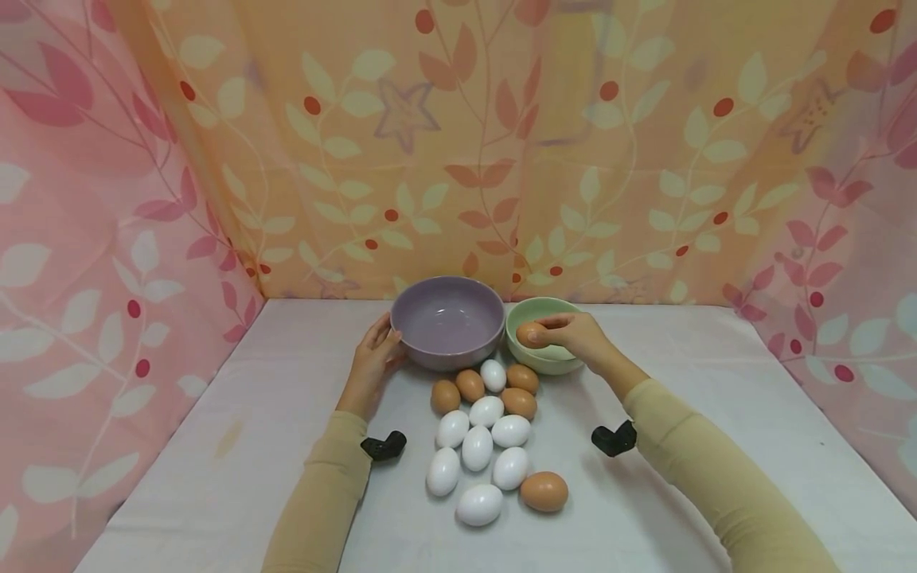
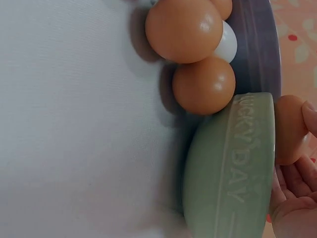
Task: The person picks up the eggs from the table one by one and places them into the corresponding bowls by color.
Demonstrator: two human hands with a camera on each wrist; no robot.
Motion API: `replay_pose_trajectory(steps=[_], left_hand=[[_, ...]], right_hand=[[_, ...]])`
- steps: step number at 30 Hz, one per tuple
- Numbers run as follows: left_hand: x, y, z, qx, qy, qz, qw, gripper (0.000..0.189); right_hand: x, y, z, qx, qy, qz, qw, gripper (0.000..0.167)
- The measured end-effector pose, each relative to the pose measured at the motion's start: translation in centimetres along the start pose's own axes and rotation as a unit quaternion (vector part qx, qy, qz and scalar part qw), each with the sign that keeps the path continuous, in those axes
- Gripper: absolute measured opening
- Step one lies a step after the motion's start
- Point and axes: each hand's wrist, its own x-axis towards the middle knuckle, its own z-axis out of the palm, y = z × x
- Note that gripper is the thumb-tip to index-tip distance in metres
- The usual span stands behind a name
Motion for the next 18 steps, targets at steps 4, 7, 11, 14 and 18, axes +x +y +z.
replay_pose_trajectory(steps=[4, 7, 11, 14, 18], left_hand=[[-0.1, 0.0, 0.1, 0.0, 0.002, 0.001, 1.0, 0.06], [-0.1, 0.0, 0.1, -0.002, 0.002, 0.001, 1.0, 0.059], [-0.1, 0.0, 0.1, -0.003, 0.005, 0.001, 1.0, 0.059], [-0.2, -0.1, 0.2, -0.002, 0.008, 0.001, 1.0, 0.059], [-0.3, 0.0, 0.2, 0.0, 0.006, 0.001, 1.0, 0.059]], right_hand=[[0.6, 0.1, 0.3, 0.009, 0.007, 0.006, 0.9999, 0.058], [1.0, 0.3, 0.4, 0.015, 0.01, 0.007, 0.9998, 0.055], [1.5, 0.5, 0.6, 0.018, 0.017, 0.01, 0.9996, 0.053], [1.8, 0.6, 0.6, 0.018, 0.022, 0.015, 0.9995, 0.054], [2.3, 0.8, 0.6, 0.011, 0.021, 0.024, 0.9994, 0.057]])
